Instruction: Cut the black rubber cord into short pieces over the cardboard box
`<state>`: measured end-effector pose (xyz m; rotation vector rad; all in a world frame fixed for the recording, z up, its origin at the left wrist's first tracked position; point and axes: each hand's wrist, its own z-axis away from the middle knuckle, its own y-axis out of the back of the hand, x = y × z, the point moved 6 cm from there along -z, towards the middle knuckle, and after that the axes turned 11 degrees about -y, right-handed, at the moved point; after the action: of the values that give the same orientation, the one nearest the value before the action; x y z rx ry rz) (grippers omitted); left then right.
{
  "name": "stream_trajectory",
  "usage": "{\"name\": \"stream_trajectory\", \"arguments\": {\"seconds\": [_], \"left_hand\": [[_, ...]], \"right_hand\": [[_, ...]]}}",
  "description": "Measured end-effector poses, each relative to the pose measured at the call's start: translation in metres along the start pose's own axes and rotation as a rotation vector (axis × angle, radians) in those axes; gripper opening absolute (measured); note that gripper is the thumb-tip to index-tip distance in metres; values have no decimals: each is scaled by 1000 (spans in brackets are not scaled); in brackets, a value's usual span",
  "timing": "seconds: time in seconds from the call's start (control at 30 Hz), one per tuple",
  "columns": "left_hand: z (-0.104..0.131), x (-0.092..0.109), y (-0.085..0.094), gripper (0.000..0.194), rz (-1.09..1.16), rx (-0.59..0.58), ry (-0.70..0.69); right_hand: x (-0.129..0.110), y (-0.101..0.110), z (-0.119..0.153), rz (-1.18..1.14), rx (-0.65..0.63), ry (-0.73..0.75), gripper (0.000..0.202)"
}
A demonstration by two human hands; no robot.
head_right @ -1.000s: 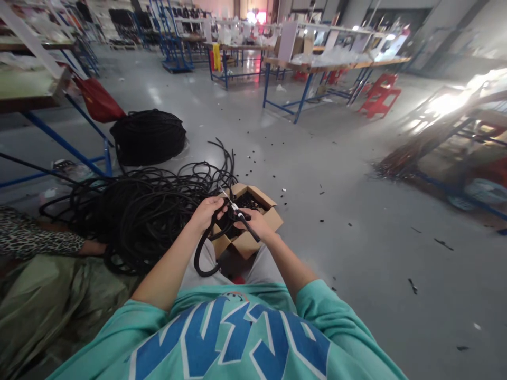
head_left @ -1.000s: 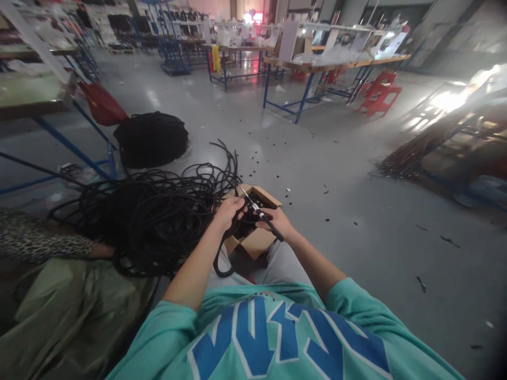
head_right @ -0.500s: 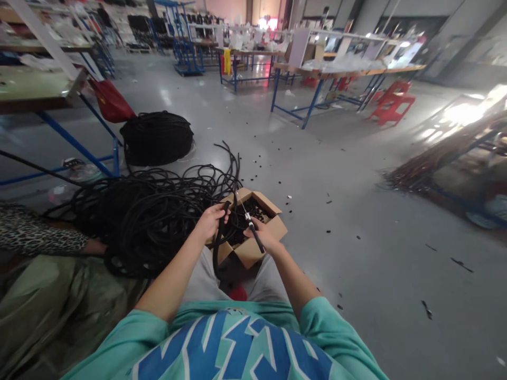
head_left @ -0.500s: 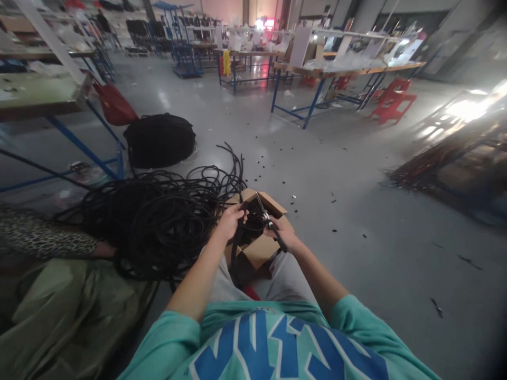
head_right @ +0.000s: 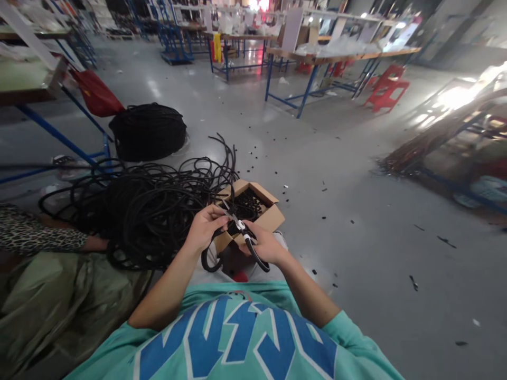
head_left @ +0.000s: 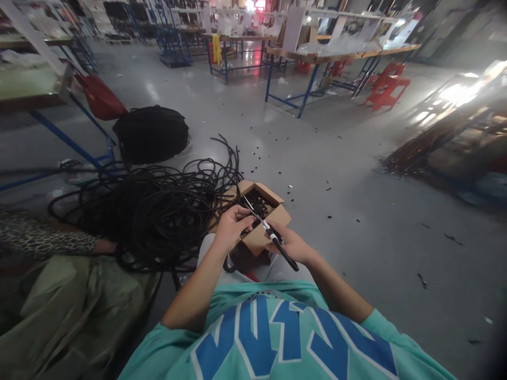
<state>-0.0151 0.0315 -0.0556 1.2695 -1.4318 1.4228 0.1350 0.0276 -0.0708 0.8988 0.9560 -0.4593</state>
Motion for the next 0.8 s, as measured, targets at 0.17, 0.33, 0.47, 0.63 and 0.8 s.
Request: {"name": "stream_trajectory", "arguments": {"seconds": [0.17,0.33,0.47,0.63,0.8], "left_hand": [[14,19,-7,20,-82,-48,-27],[21,25,-10,21,-99,-97,-40],[24,24,-12,24,-76,-92,-11],[23,21,-13,27,-77,-85,6],[22,20,-13,23,-189,-164,-111]], "right_hand": [[-16,4,19,36,29,65,55],[-20,2,34,27,75,64,53],[-17,0,40,-1,123,38,46],[-11,-2,41,-25,191,16,42],[-3,-4,38,-86,218,-2,37]]}}
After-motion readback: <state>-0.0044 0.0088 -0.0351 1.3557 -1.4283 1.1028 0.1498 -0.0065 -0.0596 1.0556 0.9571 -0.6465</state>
